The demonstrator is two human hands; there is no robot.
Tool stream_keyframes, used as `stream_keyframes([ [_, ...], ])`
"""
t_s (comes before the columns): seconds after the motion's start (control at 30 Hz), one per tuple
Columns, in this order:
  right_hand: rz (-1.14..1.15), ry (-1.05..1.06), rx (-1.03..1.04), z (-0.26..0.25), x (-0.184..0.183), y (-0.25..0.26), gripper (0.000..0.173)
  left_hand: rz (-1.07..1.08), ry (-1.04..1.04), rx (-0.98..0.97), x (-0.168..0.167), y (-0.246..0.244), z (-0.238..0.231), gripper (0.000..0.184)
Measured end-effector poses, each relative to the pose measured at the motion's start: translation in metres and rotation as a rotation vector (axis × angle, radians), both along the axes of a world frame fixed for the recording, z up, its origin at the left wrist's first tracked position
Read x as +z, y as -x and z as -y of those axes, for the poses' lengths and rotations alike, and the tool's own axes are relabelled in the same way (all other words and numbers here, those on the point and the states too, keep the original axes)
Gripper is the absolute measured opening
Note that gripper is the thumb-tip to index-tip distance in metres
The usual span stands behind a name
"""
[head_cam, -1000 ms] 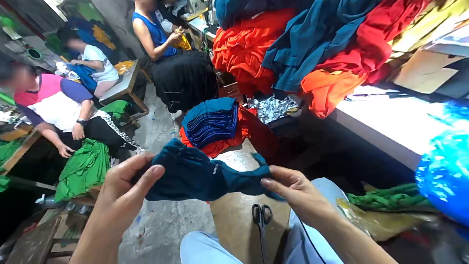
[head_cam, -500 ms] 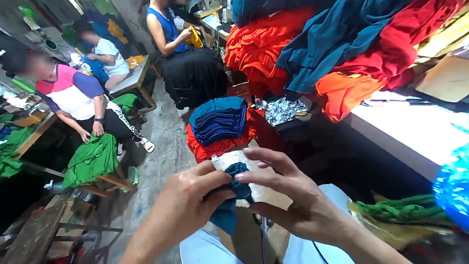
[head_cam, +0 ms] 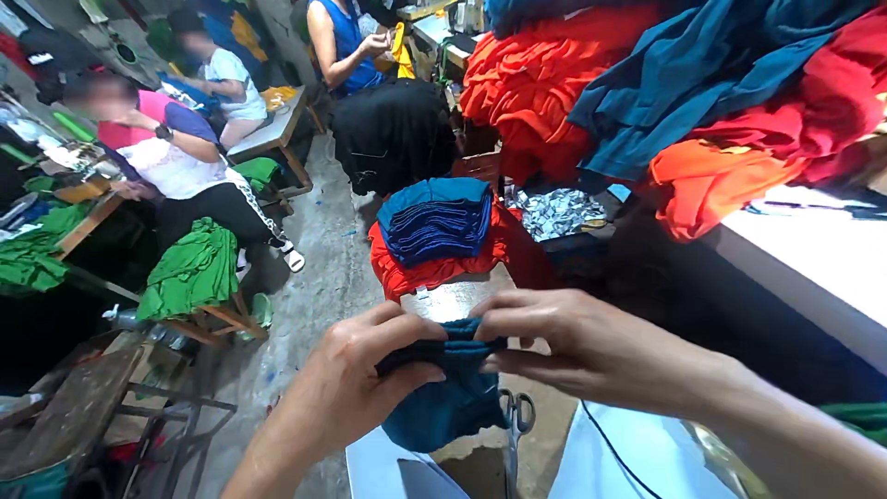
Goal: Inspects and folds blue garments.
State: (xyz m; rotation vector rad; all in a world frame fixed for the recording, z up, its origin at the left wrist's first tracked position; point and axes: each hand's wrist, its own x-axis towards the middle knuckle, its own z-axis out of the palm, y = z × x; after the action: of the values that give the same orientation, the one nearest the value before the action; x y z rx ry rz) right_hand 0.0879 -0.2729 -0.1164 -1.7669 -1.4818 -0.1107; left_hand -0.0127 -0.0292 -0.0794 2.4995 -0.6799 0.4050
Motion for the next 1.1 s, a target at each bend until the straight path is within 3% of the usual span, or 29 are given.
stream_keyframes([
  [0.13,-0.044,-0.068,0.103,0.001,0.018,-0.019,0.015,-0.108,0.333,0.034,-0.005,0.006,-0.004,0.049],
  [0.27,0.036,-0.082,0.122,-0.002,0.030,-0.033,0.014,-0.136,0.559,0.157,-0.014,0.010,0.001,0.054],
  [0.47,0.091,-0.071,0.119,-0.003,0.034,-0.038,0.012,-0.180,0.715,0.102,-0.019,0.014,0.004,0.054],
  [0.57,0.128,-0.071,0.074,-0.007,0.035,-0.035,0.012,-0.184,0.730,0.119,-0.015,0.015,0.007,0.052],
  [0.77,0.160,-0.087,0.065,-0.014,0.032,-0.035,0.013,0.004,0.632,0.235,-0.012,0.014,0.004,0.029],
  [1.0,0.013,-0.132,0.096,-0.017,0.031,-0.032,0.009,-0.022,0.675,0.161,-0.006,0.011,0.000,0.040],
  [1.1,-0.151,-0.187,0.131,-0.013,0.028,-0.033,0.008,-0.060,0.730,0.133,-0.006,0.009,0.000,0.040],
])
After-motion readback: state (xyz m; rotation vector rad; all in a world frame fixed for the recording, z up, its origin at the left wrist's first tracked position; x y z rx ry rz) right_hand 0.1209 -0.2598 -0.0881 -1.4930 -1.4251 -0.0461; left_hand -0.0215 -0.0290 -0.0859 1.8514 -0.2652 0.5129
